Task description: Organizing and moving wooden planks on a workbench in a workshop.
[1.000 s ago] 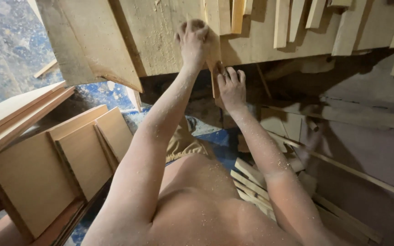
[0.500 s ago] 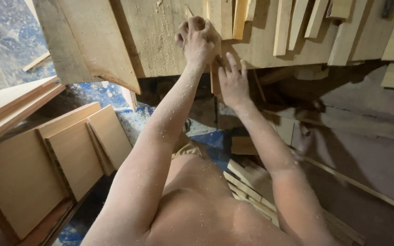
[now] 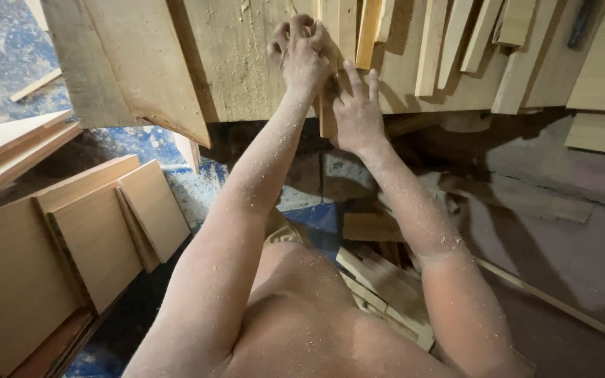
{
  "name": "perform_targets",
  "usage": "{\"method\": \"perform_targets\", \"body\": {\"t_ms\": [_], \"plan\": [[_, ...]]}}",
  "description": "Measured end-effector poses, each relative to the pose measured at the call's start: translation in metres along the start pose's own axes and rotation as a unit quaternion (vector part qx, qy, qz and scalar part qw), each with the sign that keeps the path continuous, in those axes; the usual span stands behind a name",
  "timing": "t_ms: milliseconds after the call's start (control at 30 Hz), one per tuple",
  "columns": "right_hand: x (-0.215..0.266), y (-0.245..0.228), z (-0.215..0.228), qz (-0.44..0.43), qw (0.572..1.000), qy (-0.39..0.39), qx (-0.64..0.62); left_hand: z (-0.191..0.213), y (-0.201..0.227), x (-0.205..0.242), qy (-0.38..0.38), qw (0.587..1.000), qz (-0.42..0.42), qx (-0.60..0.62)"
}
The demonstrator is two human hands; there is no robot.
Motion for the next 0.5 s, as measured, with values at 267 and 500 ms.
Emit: {"method": "perform_targets", "body": {"t_ms": [267,500], "plan": [[-0.014,-0.001,0.017,-0.024,0.991,-0.127,-0.019,-0.003,-0.008,0.004,0.064,0.994,-0.061,-0.066],[-0.019,0.005,0.010,-0.031,0.993,-0.110,-0.015,-0.013,-0.019,0.013,0.002,0.999,-0.052,-0.008]]}}
Point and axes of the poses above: each hand's wrist, its own x-axis away from the middle knuckle, its own z-axis out of the back of the hand, y = z × x, the point moved 1 cm from there along -x, towards the middle knuckle, and after that the axes turned 1 degree about z, right-handed, at the moved point
